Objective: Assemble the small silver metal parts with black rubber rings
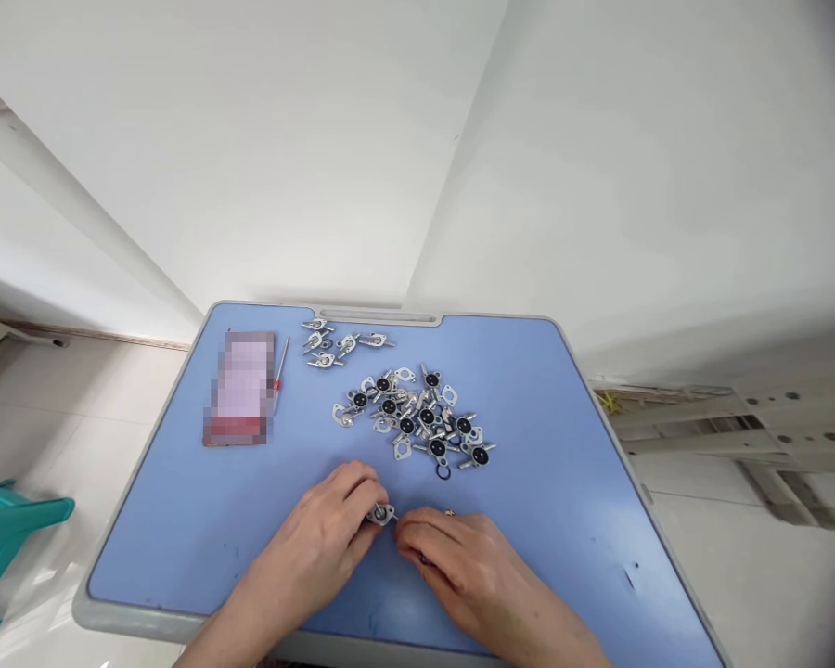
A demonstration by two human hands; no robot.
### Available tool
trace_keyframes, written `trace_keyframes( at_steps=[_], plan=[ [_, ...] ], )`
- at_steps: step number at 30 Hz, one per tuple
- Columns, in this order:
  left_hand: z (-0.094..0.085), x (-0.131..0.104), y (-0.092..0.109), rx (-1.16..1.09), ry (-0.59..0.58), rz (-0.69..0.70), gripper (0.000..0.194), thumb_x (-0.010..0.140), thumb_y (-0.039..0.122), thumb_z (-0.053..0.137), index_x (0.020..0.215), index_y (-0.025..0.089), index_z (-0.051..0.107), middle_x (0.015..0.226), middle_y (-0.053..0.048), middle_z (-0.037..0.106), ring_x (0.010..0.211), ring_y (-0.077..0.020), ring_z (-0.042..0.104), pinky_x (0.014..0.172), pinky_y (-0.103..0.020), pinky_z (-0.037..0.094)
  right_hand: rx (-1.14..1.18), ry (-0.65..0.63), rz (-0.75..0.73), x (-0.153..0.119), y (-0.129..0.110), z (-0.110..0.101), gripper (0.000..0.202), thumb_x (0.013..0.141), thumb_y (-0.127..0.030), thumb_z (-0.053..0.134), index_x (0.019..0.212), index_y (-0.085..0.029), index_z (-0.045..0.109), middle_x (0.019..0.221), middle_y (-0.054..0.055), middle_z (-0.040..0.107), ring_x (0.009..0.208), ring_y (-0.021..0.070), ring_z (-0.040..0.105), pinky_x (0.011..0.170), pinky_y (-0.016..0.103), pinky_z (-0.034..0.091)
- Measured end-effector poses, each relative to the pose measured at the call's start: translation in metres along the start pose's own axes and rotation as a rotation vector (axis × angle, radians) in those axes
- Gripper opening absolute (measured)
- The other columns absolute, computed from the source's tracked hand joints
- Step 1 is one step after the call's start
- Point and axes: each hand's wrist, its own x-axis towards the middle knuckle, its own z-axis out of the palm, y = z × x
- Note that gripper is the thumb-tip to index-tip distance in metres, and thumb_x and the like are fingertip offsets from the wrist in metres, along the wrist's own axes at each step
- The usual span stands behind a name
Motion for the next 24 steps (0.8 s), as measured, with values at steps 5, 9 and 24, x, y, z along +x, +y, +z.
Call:
trace_keyframes(
  at_steps=[5,9,24],
  plan=[
    [0.001,0.001,-0.001,0.004,-0.002,-0.005,0.018,0.087,0.006,0.049,0.095,0.022,0.052,0.102,-0.002,0.055,0.092,-0.0153,0.055,0.078,-0.028,0.046,-0.025,0.032,-0.017,0.001,-0.001,-0.001,0.021,0.093,-0.012,0.041,0.092,-0.018,0.06,0.08,0.004,0.064,0.067,0.012,0.059,0.059,0.023,0.044],
    [0.001,0.001,-0.001,0.001,0.002,0.003,0.019,0.087,0.006,0.048,0.094,0.022,0.054,0.1,-0.002,0.055,0.088,-0.0149,0.055,0.076,-0.027,0.046,-0.024,0.017,-0.02,0.001,-0.001,-0.001,0.021,0.093,-0.011,0.04,0.092,-0.017,0.06,0.08,0.004,0.064,0.068,0.0122,0.059,0.058,0.023,0.044],
    [0.007,-0.001,-0.011,-0.011,0.05,0.033,0.016,0.086,0.011,0.048,0.097,0.022,0.053,0.102,-0.004,0.055,0.088,-0.0173,0.059,0.078,-0.033,0.05,-0.065,0.011,0.025,0.002,-0.001,-0.002,0.013,0.089,-0.011,0.048,0.092,-0.019,0.059,0.089,0.001,0.067,0.077,0.012,0.062,0.06,0.022,0.04]
  ],
)
